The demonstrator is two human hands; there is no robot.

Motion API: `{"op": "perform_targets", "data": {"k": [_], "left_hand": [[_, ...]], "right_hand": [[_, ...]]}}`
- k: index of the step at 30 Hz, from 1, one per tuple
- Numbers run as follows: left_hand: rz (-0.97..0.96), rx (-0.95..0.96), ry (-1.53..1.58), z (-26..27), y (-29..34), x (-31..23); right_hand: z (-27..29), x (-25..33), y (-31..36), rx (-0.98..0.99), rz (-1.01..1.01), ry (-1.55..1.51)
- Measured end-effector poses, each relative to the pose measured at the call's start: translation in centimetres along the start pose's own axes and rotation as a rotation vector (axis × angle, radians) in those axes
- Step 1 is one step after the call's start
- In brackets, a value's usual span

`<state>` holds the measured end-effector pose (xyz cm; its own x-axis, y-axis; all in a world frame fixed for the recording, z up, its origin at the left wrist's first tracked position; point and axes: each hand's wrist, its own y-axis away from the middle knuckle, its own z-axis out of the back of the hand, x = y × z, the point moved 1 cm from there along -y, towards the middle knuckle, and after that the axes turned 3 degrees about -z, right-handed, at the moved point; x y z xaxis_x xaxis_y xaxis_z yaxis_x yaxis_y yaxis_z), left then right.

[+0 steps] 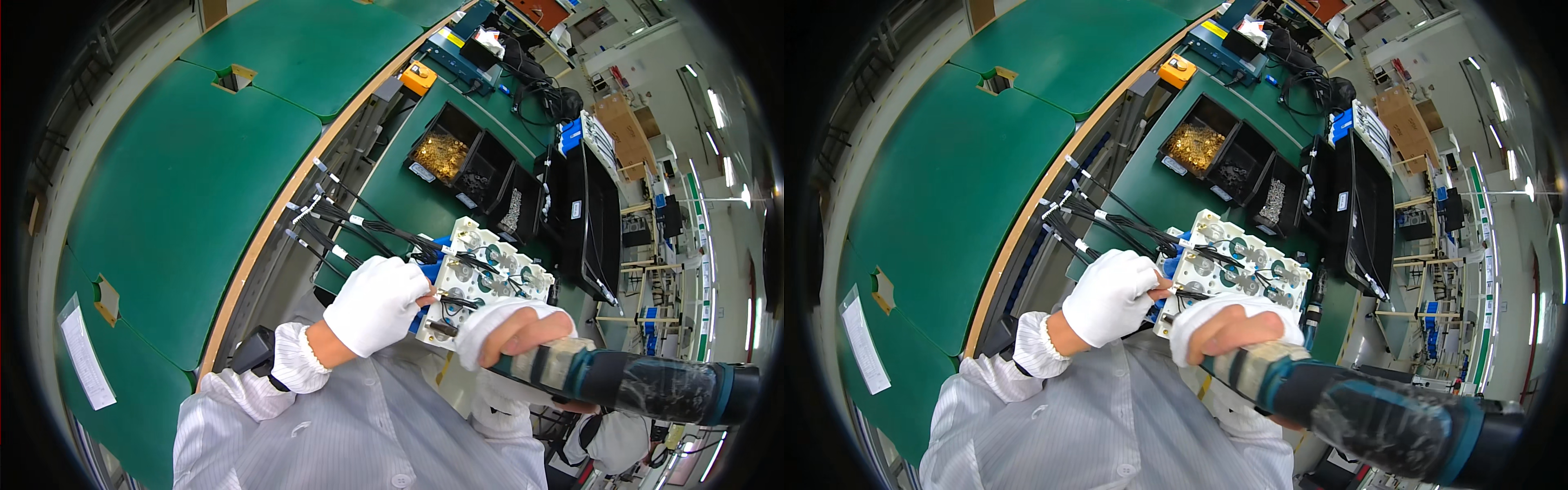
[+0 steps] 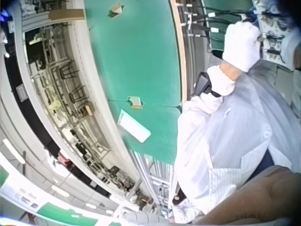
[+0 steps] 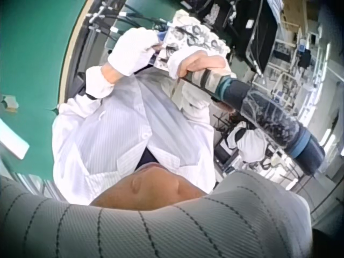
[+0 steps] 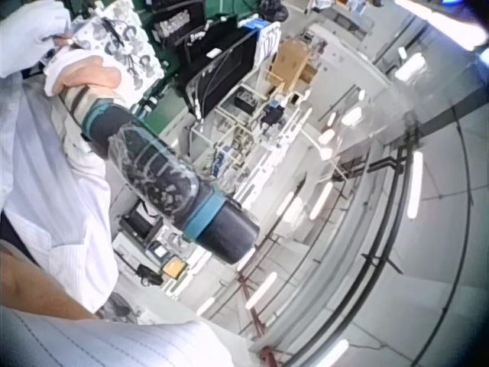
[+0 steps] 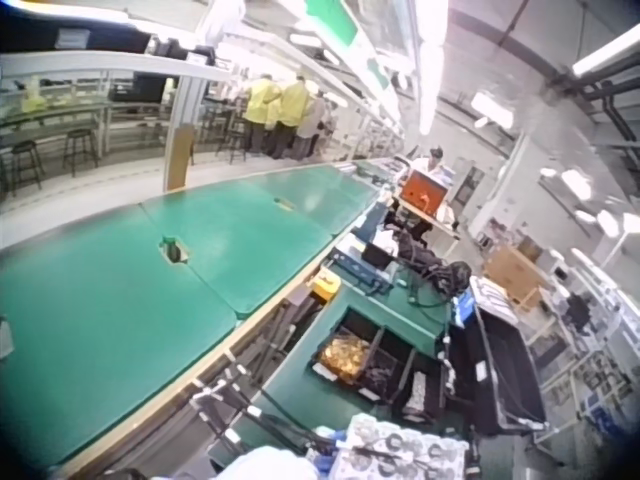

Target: Connecting electrical wires to cells and securing them with an electric screwdriver to assemble a large battery pack.

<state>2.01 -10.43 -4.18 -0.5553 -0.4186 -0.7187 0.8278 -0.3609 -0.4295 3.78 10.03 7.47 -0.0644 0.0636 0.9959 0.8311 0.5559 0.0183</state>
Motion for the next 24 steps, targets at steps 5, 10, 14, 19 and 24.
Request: {"op": "perform_targets", "data": {"k": [5,10,14,19,24], "left_hand": [[-0.003,0.037,-0.01,0.2,-0.2,-0.3],[-0.014,0.08,-0.04,0.5,-0.5,-0.6],[-0.028,0.216,-0.075,1.9,-0.7,-1.3],[-0.063,0.35,-0.11,2.3,-2.4,-2.4],[-0.015,0.362,-0.072,1.7,-3.8,-3.2]], "right_hand": [[1.2,0.6,-1.8,0.276,0.046,0.211],[1.3,2.5,-0.1,0.314,0.438,0.126],[3.6,4.0,5.7,-0.196,0.587,0.153],[9.9,1.6,20.3,-0.89,-0.062,0.692],[15.7,-6.0,29.4,-1.043,-0.578,0.787]]}}
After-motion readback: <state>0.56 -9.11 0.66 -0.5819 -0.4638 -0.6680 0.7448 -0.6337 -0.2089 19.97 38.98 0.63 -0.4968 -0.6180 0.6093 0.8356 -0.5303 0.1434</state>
